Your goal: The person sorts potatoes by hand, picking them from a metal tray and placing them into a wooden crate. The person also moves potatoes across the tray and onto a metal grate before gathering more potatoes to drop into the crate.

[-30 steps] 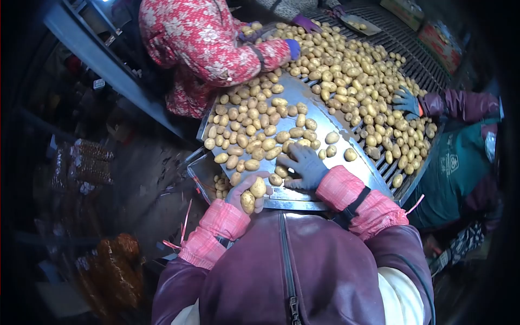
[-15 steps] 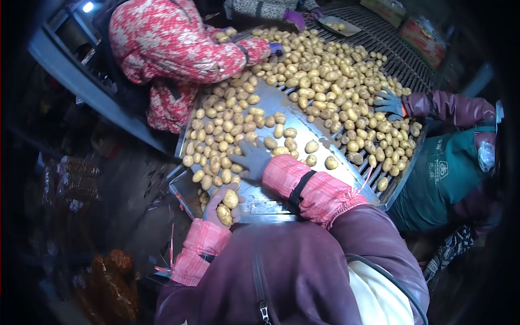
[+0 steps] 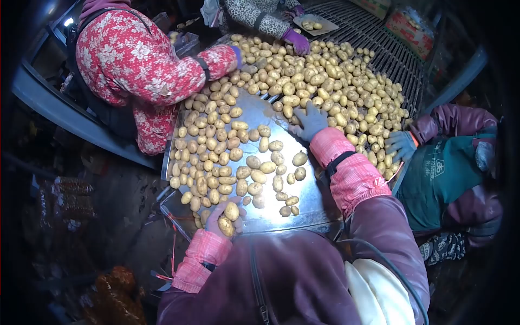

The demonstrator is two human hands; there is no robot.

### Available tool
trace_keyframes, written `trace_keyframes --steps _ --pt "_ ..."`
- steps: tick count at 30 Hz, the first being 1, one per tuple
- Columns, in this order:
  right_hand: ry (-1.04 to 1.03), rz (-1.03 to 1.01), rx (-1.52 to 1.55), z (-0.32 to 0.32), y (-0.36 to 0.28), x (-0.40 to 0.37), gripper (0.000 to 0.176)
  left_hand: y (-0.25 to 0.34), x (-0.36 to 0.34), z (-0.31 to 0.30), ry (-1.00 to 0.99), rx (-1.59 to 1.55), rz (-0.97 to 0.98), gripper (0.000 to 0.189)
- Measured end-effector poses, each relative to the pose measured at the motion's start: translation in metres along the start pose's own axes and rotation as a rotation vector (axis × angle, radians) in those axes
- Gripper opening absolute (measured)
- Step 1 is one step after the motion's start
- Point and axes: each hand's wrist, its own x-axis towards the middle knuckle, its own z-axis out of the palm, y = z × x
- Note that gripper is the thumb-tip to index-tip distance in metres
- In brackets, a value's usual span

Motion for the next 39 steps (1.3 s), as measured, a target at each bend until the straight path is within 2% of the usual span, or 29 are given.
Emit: trace_keyframes --steps 2,5,6,9,10,11,13,15,18,25,27,28,31,32,35,38,39 --pt "-0.144 0.038 -0.042 -0.021 -0.022 -0.008 0.063 -0.001 0.002 -0.002 0.030 0.007 -0.016 0.053" --pt "-0.191 -0.224 0.043 -0.035 -0.031 -0.021 0.059 0.002 0.002 0.002 0.018 0.018 -0.019 0.053" --pt "-0.060 -0.312 0.323 -0.023 -0.029 -0.020 0.048 0.003 0.003 0.003 0.012 0.010 -0.030 0.052" --pt "0.101 -0.286 0.402 -0.025 -0.021 0.009 0.040 0.004 0.002 0.002 0.006 -0.005 -0.057 0.052" --pt "0.199 -0.185 0.359 -0.011 -0.016 0.024 0.035 0.005 0.003 0.003 0.007 -0.002 -0.062 0.052" --pt "0.239 -0.179 0.282 0.006 -0.004 0.042 0.035 0.006 0.004 0.004 0.008 0.001 -0.064 0.051" --pt "-0.063 -0.094 0.204 0.013 0.009 0.068 0.040 0.008 0.002 0.007 0.028 -0.024 -0.078 0.051" --pt "-0.093 -0.115 0.127 0.020 0.005 0.078 0.051 0.009 0.001 0.007 0.052 -0.025 -0.076 0.051" --pt "-0.245 0.006 0.286 0.000 0.004 0.083 0.054 0.008 0.002 0.005 0.064 -0.014 -0.070 0.051" --pt "-0.151 0.043 0.512 0.044 0.015 0.087 0.042 0.008 0.004 0.002 -0.003 -0.044 -0.075 0.053" --pt "-0.120 0.074 0.566 0.036 0.001 0.078 0.037 0.009 0.003 0.008 0.027 -0.030 -0.071 0.053" --pt "-0.098 0.082 0.485 0.030 -0.009 0.068 0.037 0.008 0.002 0.012 0.064 -0.013 -0.069 0.053" --pt "0.063 -0.016 0.524 0.040 -0.029 0.035 0.035 0.003 0.003 0.005 0.095 0.004 -0.049 0.054" --pt "-0.033 -0.013 0.660 0.024 -0.036 0.025 0.035 0.002 0.005 0.001 0.091 0.006 -0.041 0.054" --pt "0.185 -0.132 0.724 0.021 -0.054 -0.010 0.036 -0.004 0.009 -0.013 0.127 -0.159 -0.040 0.054" --pt "0.068 -0.163 0.847 -0.028 -0.101 -0.055 0.041 -0.009 0.011 -0.033 -0.093 -0.482 0.001 0.057" --pt "0.009 -0.171 0.942 -0.045 -0.120 -0.072 0.043 -0.008 0.010 -0.028 -0.145 -0.456 0.027 0.058"
